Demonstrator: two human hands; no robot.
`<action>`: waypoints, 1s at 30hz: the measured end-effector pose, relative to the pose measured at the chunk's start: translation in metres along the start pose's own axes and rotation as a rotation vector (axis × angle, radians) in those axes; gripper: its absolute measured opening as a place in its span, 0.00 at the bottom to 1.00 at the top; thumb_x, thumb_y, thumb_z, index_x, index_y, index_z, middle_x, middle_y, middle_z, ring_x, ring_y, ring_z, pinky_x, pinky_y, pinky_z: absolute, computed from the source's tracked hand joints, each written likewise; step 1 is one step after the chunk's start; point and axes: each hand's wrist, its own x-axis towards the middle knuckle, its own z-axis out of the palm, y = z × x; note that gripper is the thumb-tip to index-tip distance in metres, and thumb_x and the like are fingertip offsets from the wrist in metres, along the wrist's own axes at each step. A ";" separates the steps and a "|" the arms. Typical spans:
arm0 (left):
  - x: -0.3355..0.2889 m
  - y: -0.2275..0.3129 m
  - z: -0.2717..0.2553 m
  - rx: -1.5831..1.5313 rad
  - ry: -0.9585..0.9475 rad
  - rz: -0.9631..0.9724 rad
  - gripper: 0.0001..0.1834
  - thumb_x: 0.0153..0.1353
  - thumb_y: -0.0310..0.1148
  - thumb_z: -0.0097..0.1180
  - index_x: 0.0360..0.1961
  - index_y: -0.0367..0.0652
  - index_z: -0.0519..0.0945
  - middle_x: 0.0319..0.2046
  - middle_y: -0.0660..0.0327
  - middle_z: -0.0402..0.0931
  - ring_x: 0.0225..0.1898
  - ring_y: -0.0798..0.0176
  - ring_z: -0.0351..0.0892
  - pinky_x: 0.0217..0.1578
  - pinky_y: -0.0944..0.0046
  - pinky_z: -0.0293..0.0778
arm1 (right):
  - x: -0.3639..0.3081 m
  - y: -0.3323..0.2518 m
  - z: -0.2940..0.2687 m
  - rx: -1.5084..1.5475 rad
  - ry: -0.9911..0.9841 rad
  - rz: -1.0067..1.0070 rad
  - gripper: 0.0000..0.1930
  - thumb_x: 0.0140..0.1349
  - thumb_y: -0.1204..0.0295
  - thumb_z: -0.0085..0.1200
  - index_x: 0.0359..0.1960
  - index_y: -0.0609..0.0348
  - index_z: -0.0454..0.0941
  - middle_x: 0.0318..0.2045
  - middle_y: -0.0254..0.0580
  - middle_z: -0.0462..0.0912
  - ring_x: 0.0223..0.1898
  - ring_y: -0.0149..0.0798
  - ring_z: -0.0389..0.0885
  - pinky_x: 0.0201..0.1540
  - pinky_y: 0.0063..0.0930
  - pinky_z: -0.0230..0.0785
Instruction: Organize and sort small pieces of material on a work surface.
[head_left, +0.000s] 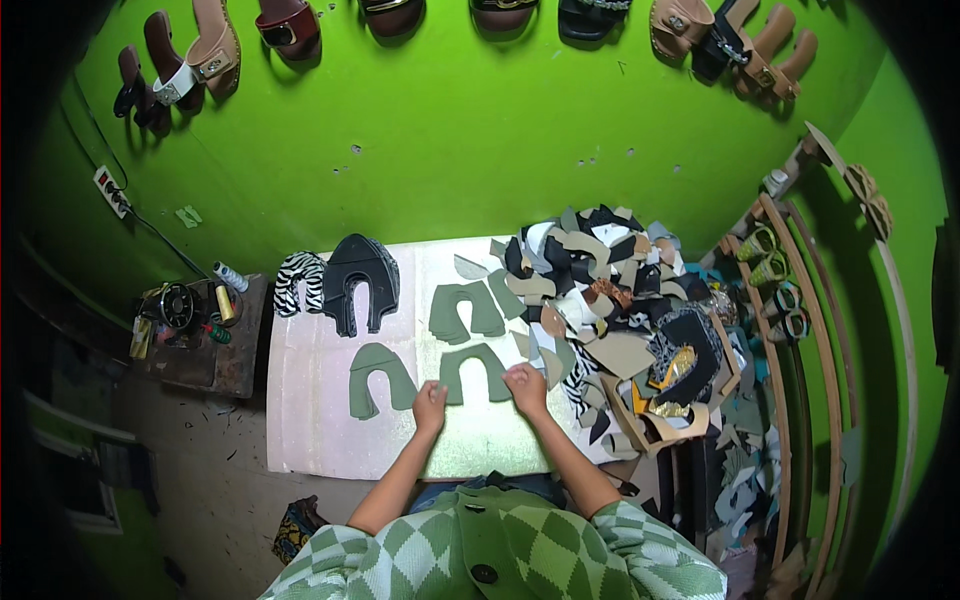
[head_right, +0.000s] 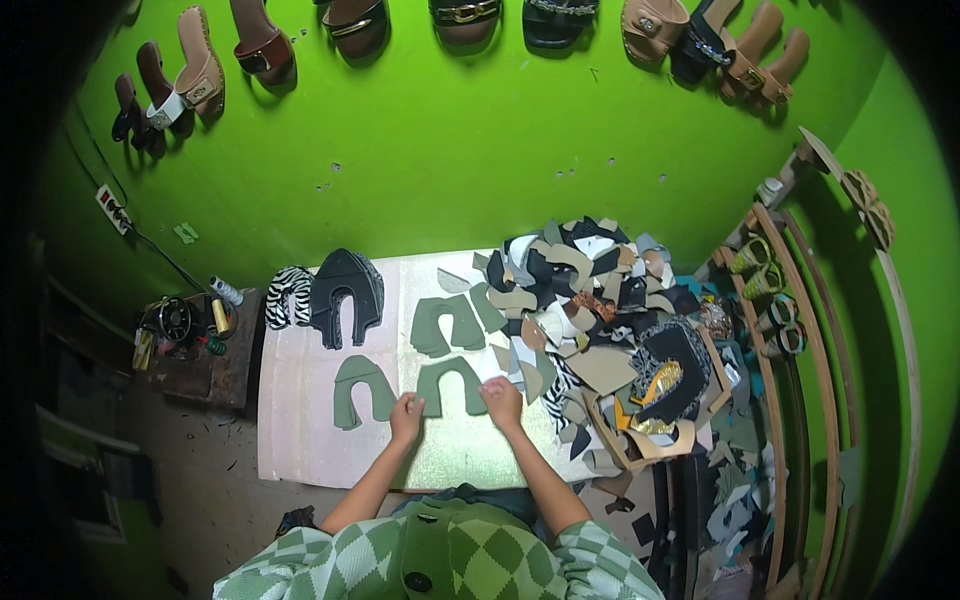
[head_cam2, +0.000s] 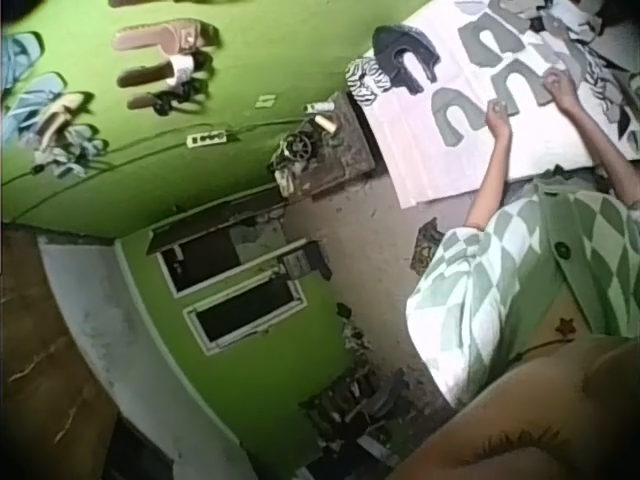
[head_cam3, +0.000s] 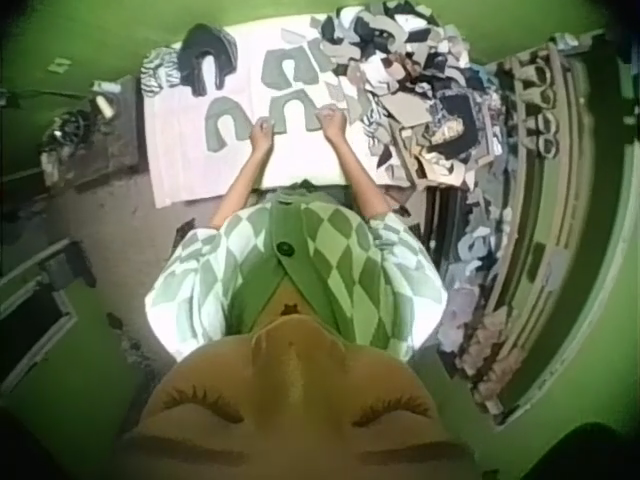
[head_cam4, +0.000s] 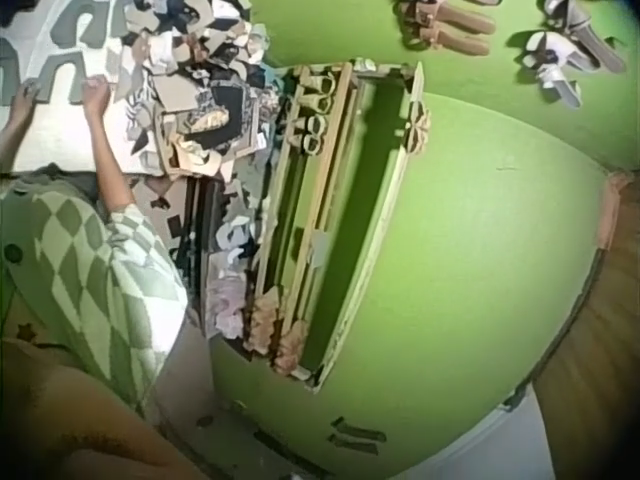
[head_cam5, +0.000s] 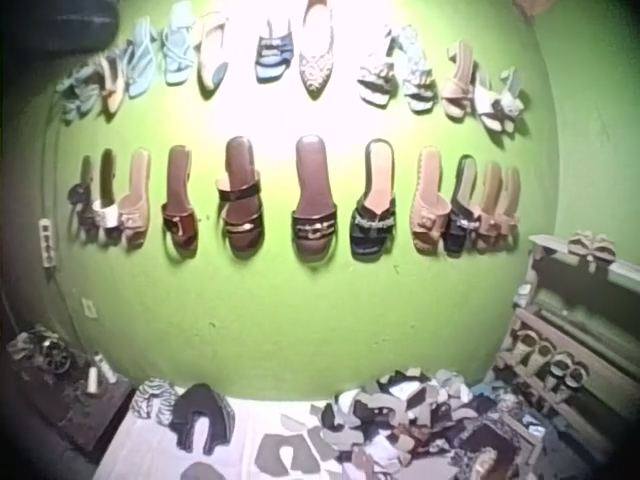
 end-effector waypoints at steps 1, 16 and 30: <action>-0.014 -0.011 -0.001 0.017 -0.040 -0.031 0.12 0.54 0.37 0.59 0.35 0.41 0.76 0.20 0.60 0.71 0.22 0.65 0.69 0.27 0.65 0.67 | -0.019 0.009 -0.002 0.013 0.005 0.067 0.10 0.48 0.72 0.63 0.29 0.61 0.76 0.18 0.35 0.79 0.22 0.26 0.75 0.27 0.21 0.67; -0.063 0.010 -0.021 0.684 -0.349 0.570 0.37 0.47 0.36 0.63 0.59 0.45 0.62 0.62 0.58 0.57 0.62 0.49 0.54 0.51 0.54 0.63 | -0.110 -0.016 -0.018 -0.898 -0.162 -0.312 0.28 0.53 0.72 0.52 0.58 0.52 0.62 0.60 0.45 0.61 0.58 0.47 0.62 0.54 0.39 0.59; -0.076 -0.028 -0.033 0.663 -0.361 0.674 0.29 0.57 0.37 0.49 0.60 0.42 0.63 0.63 0.53 0.56 0.65 0.44 0.49 0.55 0.51 0.56 | -0.059 -0.001 -0.045 -0.382 0.182 -0.215 0.17 0.51 0.83 0.45 0.45 0.63 0.69 0.43 0.57 0.69 0.47 0.55 0.68 0.53 0.37 0.61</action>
